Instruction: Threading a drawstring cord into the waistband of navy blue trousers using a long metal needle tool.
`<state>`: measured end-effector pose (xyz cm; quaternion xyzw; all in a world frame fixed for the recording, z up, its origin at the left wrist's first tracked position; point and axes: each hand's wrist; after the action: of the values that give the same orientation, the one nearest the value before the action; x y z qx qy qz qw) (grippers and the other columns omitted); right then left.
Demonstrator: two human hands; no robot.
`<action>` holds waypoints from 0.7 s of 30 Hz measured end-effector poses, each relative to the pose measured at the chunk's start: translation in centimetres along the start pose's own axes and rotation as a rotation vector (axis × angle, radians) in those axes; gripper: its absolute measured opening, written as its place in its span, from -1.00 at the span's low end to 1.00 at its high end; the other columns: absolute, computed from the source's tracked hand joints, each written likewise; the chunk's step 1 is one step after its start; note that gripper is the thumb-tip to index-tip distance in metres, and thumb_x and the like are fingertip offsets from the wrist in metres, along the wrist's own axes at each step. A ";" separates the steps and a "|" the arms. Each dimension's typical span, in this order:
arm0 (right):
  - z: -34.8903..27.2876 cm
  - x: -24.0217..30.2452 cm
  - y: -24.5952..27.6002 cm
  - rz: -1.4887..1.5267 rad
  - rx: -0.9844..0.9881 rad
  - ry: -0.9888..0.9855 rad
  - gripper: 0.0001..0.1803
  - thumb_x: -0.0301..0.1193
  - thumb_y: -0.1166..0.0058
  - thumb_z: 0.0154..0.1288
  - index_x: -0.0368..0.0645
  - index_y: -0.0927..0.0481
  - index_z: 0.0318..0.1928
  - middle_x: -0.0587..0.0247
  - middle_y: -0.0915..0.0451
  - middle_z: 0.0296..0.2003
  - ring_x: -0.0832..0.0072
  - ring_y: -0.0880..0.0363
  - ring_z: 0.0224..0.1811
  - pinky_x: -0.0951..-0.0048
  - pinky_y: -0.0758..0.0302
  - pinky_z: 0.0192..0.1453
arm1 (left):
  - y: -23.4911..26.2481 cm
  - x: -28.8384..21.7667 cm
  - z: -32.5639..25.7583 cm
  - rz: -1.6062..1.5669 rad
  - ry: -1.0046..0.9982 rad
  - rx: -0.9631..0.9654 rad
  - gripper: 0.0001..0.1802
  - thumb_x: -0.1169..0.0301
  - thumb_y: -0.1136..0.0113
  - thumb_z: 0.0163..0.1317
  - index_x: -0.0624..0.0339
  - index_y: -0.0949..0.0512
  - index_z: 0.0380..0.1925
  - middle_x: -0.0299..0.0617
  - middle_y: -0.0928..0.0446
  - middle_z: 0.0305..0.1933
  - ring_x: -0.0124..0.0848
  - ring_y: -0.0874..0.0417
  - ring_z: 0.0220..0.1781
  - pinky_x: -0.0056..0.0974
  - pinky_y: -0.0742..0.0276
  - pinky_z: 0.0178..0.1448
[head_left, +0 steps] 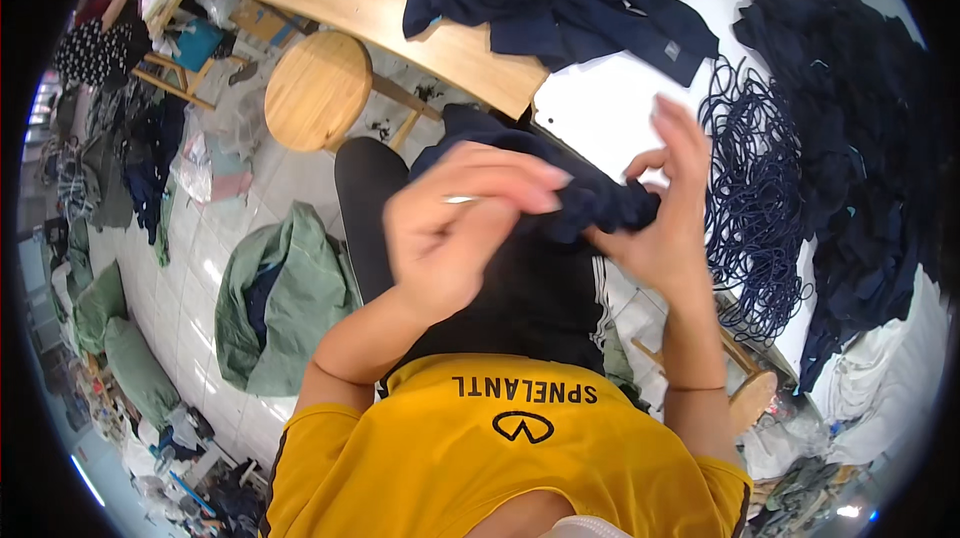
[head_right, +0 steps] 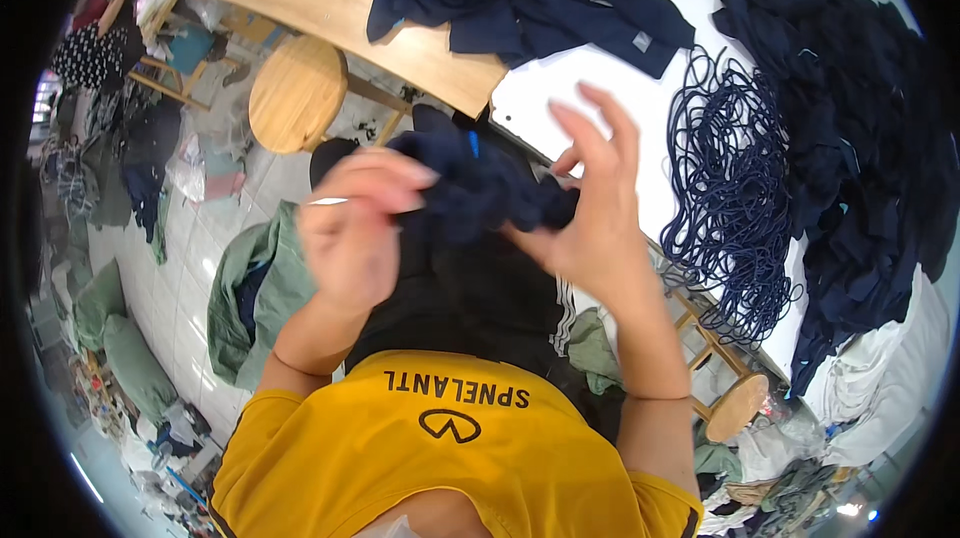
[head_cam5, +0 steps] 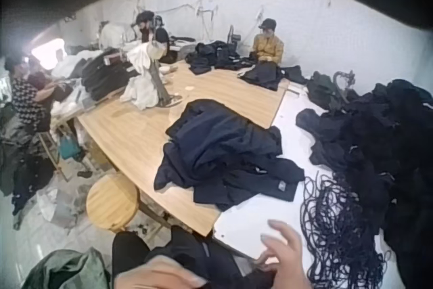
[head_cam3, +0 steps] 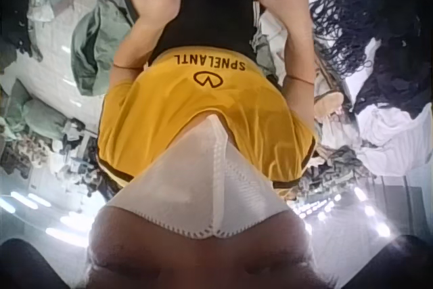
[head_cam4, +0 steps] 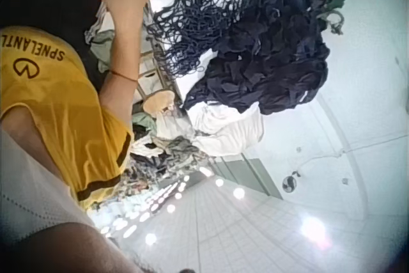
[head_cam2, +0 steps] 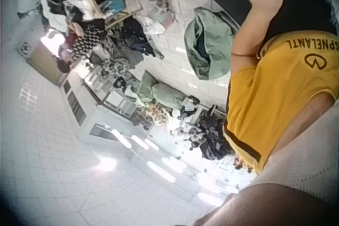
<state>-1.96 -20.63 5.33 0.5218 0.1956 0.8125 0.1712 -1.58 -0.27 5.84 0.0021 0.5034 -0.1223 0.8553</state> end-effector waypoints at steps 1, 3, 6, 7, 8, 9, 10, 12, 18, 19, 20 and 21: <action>1.0 -0.1 0.8 -0.180 0.005 0.012 -0.02 -0.57 -0.39 -0.27 -0.12 -0.20 0.26 0.01 -0.17 0.23 0.41 -0.45 -0.26 0.50 -0.46 -0.20 | 0.6 -1.2 0.4 -0.028 -0.059 -0.124 -0.82 0.45 -0.03 0.21 0.31 -0.56 -0.47 -0.02 -0.61 -0.29 -0.26 -0.55 -0.23 -0.28 -0.42 -0.11; 2.9 -2.1 2.8 -0.399 -0.119 0.102 -0.03 -0.70 -0.23 -0.19 -0.12 -0.14 0.33 0.06 -0.19 0.24 0.41 -0.47 -0.21 0.49 -0.45 -0.18 | 2.4 -3.2 1.1 -0.035 -0.201 -0.360 -0.66 0.19 -0.04 0.28 0.16 -0.42 -0.59 -0.13 -0.50 -0.39 -0.23 -0.48 -0.22 -0.20 -0.38 -0.13; 5.2 -3.4 7.8 -0.675 -0.293 0.027 -0.17 -0.65 -0.23 -0.09 -0.15 -0.24 0.28 0.15 -0.32 0.22 0.30 -0.44 0.03 0.49 -0.41 0.04 | 7.3 -5.5 1.7 -0.379 -0.309 -0.399 -0.60 0.01 0.16 0.38 0.00 -0.38 -0.52 -0.34 -0.41 -0.26 -0.36 -0.30 -0.24 -0.26 -0.22 -0.16; 5.8 -4.4 9.5 -0.750 -0.378 0.085 -0.11 -0.77 -0.14 -0.20 -0.08 -0.27 0.27 0.12 -0.37 0.15 0.20 -0.39 0.16 0.41 -0.43 0.13 | 8.7 -7.6 2.4 -0.551 -0.276 -0.339 -0.66 0.09 0.08 0.37 0.05 -0.40 -0.50 -0.40 -0.40 -0.30 -0.41 -0.29 -0.27 -0.32 -0.19 -0.21; 6.4 -5.6 11.4 -0.812 -0.441 0.053 -0.09 -0.77 -0.16 -0.22 0.00 -0.28 0.27 0.14 -0.38 0.14 0.20 -0.41 0.14 0.38 -0.42 0.13 | 11.5 -9.7 2.4 -0.557 -0.306 -0.421 -0.82 0.31 -0.15 0.24 0.11 -0.42 -0.45 -0.46 -0.38 -0.37 -0.47 -0.28 -0.30 -0.36 -0.17 -0.21; 6.5 -6.6 12.8 -0.823 -0.459 -0.186 -0.10 -0.75 -0.16 -0.18 0.07 -0.28 0.27 0.14 -0.39 0.12 0.19 -0.42 0.11 0.36 -0.42 0.13 | 14.4 -11.1 1.7 -0.597 -0.290 -0.454 -0.82 0.33 -0.17 0.21 0.13 -0.41 -0.46 -0.46 -0.37 -0.37 -0.48 -0.29 -0.31 -0.37 -0.18 -0.19; 6.3 -9.3 15.5 -0.906 -0.487 -0.148 -0.13 -0.69 -0.16 -0.12 0.11 -0.27 0.28 0.13 -0.39 0.13 0.16 -0.42 0.11 0.34 -0.41 0.14 | 17.4 -11.9 0.9 -0.552 -0.317 -0.477 -0.86 0.34 -0.15 0.24 0.13 -0.45 -0.41 -0.41 -0.40 -0.36 -0.50 -0.29 -0.32 -0.38 -0.20 -0.21; 4.6 -14.3 22.0 -1.064 -0.552 -0.381 -0.19 -0.58 -0.16 -0.01 0.12 -0.21 0.31 0.10 -0.41 0.13 0.13 -0.40 0.16 0.30 -0.38 0.17 | 25.1 -11.8 -2.1 -0.391 -0.309 -0.668 -0.82 0.29 -0.09 0.28 0.16 -0.46 -0.37 -0.39 -0.43 -0.35 -0.50 -0.37 -0.32 -0.37 -0.32 -0.21; 3.1 -22.2 22.1 -0.412 -0.619 -0.304 -0.45 -0.50 -0.08 0.20 -0.10 -0.34 0.23 0.09 -0.49 0.04 0.42 -0.51 -0.04 0.49 -0.41 0.06 | 40.1 -5.0 -8.1 -0.245 -0.128 -1.180 -0.60 0.12 -0.02 0.32 0.23 -0.50 -0.07 -0.34 -0.57 -0.30 -0.63 -0.47 -0.41 -0.55 -0.43 -0.42; 4.3 -20.2 18.9 -0.062 -0.630 -0.253 -0.50 -0.51 -0.03 0.25 -0.16 -0.34 0.22 0.15 -0.49 0.04 0.48 -0.48 -0.01 0.53 -0.38 0.09 | 39.2 -3.5 -8.6 -0.338 0.013 -0.695 -0.60 0.11 -0.01 0.32 0.19 -0.50 -0.06 -0.34 -0.58 -0.22 -0.64 -0.48 -0.39 -0.53 -0.46 -0.34; 5.8 -16.7 15.2 0.222 -0.608 -0.254 -0.52 -0.46 -0.02 0.28 -0.18 -0.35 0.22 0.18 -0.50 0.03 0.52 -0.45 0.01 0.56 -0.36 0.10 | 35.3 -1.1 -5.7 -0.194 -0.026 -1.080 -0.64 0.14 -0.02 0.32 0.14 -0.49 -0.04 -0.38 -0.57 -0.20 -0.63 -0.47 -0.38 -0.53 -0.46 -0.27; 6.7 -13.6 12.3 0.234 -0.554 -0.189 -0.55 -0.40 0.00 0.31 -0.16 -0.36 0.21 0.17 -0.51 0.01 0.56 -0.46 -0.03 0.58 -0.37 0.07 | 28.6 0.2 -2.2 -0.197 0.017 -1.057 -0.69 0.21 -0.03 0.34 0.13 -0.49 -0.04 -0.39 -0.57 -0.16 -0.61 -0.50 -0.35 -0.53 -0.46 -0.24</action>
<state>8.69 -36.87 3.35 0.5473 -0.1114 0.7971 0.2295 2.65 27.70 1.16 -0.4750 0.5010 0.0684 0.7202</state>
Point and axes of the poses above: each hand's wrist, its own z-axis towards the middle knuckle, its own y-axis out of the back of the hand, x = y × z
